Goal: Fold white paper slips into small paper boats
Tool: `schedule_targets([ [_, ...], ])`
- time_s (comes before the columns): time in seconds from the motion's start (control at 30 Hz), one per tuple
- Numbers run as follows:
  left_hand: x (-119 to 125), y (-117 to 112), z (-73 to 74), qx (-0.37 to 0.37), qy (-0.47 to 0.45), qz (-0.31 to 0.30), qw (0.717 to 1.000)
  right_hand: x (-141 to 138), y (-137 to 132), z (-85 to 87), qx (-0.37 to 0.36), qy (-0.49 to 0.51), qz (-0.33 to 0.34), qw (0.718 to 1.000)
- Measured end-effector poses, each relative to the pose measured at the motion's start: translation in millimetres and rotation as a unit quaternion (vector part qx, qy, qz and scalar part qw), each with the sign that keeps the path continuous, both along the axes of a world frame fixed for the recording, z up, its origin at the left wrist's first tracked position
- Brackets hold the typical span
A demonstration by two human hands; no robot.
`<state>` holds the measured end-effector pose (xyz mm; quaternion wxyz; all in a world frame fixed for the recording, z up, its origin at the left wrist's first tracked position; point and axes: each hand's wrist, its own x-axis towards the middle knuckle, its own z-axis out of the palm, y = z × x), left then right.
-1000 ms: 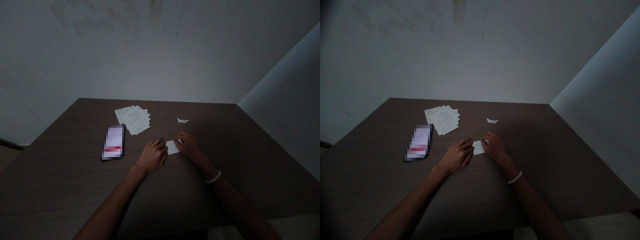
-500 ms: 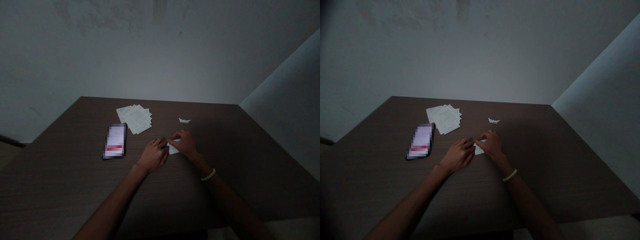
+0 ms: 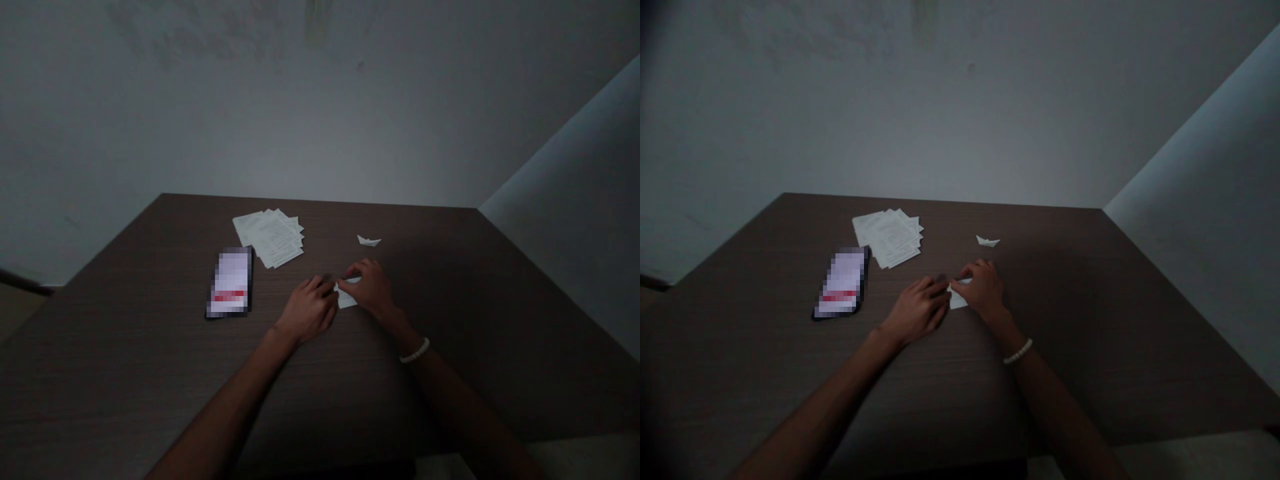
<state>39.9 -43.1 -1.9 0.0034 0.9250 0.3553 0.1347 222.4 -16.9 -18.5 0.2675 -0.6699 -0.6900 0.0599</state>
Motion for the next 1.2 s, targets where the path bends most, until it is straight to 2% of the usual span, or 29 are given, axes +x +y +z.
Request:
schedule_targets([
  [0.27, 0.8, -0.4, 2.3, -0.004, 0.000, 0.002, 1.000, 8.9, 2.0, -0.8, -0.003, 0.010, 0.011, 1.000],
  [0.73, -0.3, 1.0, -2.0, -0.006, -0.014, 0.000, 1.000, 33.8, 2.9, -3.9, 0.001, -0.002, 0.006, 1.000],
  [1.2, 0.2, 0.4, -0.5, -0.001, -0.008, 0.002, 1.000, 48.8, 4.2, -8.1, 0.025, 0.031, 0.023, 0.999],
])
